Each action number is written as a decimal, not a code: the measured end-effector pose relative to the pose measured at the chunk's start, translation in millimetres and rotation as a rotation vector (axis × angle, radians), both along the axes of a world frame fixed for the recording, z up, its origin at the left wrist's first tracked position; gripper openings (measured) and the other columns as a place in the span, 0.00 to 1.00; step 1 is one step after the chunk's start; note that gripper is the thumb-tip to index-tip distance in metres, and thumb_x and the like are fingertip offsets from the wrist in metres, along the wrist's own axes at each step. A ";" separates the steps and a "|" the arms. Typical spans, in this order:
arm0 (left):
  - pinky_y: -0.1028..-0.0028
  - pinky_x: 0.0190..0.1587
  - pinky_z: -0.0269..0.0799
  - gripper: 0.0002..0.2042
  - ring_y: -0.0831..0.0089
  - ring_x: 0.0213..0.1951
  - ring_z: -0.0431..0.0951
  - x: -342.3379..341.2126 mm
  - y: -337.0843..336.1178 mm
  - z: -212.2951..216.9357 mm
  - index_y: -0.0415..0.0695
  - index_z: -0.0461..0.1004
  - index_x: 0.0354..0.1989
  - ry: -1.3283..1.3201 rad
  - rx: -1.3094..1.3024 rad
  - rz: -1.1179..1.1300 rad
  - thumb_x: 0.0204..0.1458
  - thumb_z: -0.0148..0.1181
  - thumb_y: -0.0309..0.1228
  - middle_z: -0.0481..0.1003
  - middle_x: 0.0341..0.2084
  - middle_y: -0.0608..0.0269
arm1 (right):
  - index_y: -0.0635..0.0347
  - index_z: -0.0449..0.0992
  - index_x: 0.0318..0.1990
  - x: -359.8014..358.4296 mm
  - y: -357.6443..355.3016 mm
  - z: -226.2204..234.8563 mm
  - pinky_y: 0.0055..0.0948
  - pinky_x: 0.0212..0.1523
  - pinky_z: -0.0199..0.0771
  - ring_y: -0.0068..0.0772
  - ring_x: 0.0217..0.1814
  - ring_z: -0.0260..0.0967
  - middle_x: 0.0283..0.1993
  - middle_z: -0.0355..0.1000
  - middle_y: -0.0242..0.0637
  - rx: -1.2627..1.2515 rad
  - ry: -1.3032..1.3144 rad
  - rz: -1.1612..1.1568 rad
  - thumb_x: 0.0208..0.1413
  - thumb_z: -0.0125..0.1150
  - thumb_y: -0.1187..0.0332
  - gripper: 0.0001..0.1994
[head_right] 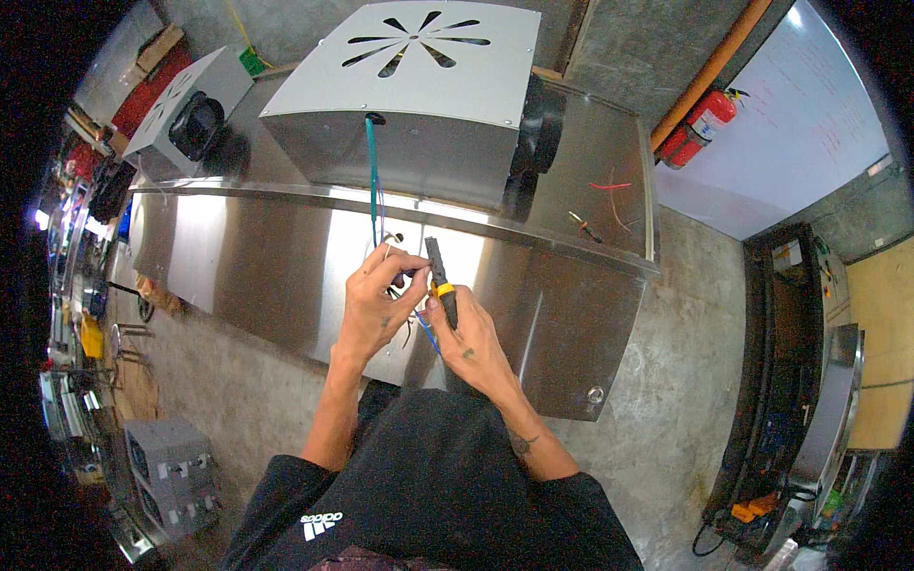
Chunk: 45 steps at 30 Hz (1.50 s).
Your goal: The person strips wire insulation using pliers, inserts wires into a green terminal block, and secures them with a screwdriver. The person repeats this process for multiple wires on a stainless steel workbench.
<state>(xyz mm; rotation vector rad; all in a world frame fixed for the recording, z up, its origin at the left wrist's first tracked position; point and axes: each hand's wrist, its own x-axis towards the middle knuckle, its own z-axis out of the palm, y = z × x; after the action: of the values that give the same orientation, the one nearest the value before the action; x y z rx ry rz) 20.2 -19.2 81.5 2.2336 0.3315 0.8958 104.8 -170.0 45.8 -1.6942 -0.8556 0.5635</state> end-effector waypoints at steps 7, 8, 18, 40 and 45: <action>0.74 0.34 0.79 0.07 0.74 0.33 0.82 -1.1 0.9 -1.6 0.38 0.83 0.42 0.023 0.013 0.000 0.56 0.71 0.19 0.81 0.34 0.61 | 0.69 0.68 0.45 -0.8 1.4 2.1 0.52 0.45 0.71 0.62 0.40 0.73 0.38 0.71 0.59 -0.049 -0.031 -0.005 0.77 0.53 0.53 0.21; 0.74 0.33 0.79 0.07 0.74 0.33 0.82 -1.2 1.6 -2.2 0.38 0.83 0.42 0.027 0.019 -0.002 0.56 0.71 0.19 0.81 0.34 0.61 | 0.69 0.67 0.45 -0.5 1.7 2.8 0.52 0.45 0.71 0.63 0.41 0.73 0.38 0.71 0.59 -0.053 -0.030 -0.003 0.77 0.53 0.53 0.21; 0.74 0.34 0.81 0.07 0.73 0.34 0.84 -3.2 5.2 -1.4 0.39 0.83 0.42 0.047 -0.004 -0.010 0.56 0.72 0.19 0.83 0.35 0.60 | 0.69 0.68 0.45 -0.2 2.5 2.4 0.50 0.46 0.72 0.58 0.42 0.74 0.40 0.72 0.59 -0.052 -0.073 -0.006 0.77 0.52 0.50 0.24; 0.69 0.39 0.81 0.07 0.69 0.38 0.84 -7.3 10.5 -4.1 0.36 0.82 0.44 0.000 0.012 -0.068 0.58 0.69 0.19 0.81 0.38 0.58 | 0.68 0.70 0.48 -2.7 3.4 -0.2 0.42 0.40 0.71 0.43 0.35 0.69 0.37 0.71 0.52 0.029 -0.114 -0.014 0.77 0.54 0.52 0.22; 0.68 0.40 0.81 0.07 0.68 0.38 0.84 -7.9 10.7 -3.2 0.37 0.82 0.43 -0.003 0.027 -0.065 0.57 0.70 0.19 0.81 0.38 0.59 | 0.69 0.70 0.49 -2.2 2.9 -0.5 0.42 0.39 0.71 0.42 0.35 0.69 0.37 0.71 0.51 -0.006 -0.128 -0.001 0.77 0.53 0.50 0.23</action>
<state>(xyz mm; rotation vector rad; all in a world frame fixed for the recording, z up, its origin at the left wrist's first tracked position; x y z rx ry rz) 12.3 -8.5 78.3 2.2538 0.2450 0.8742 102.6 -167.1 45.3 -1.7508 -0.9455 0.4613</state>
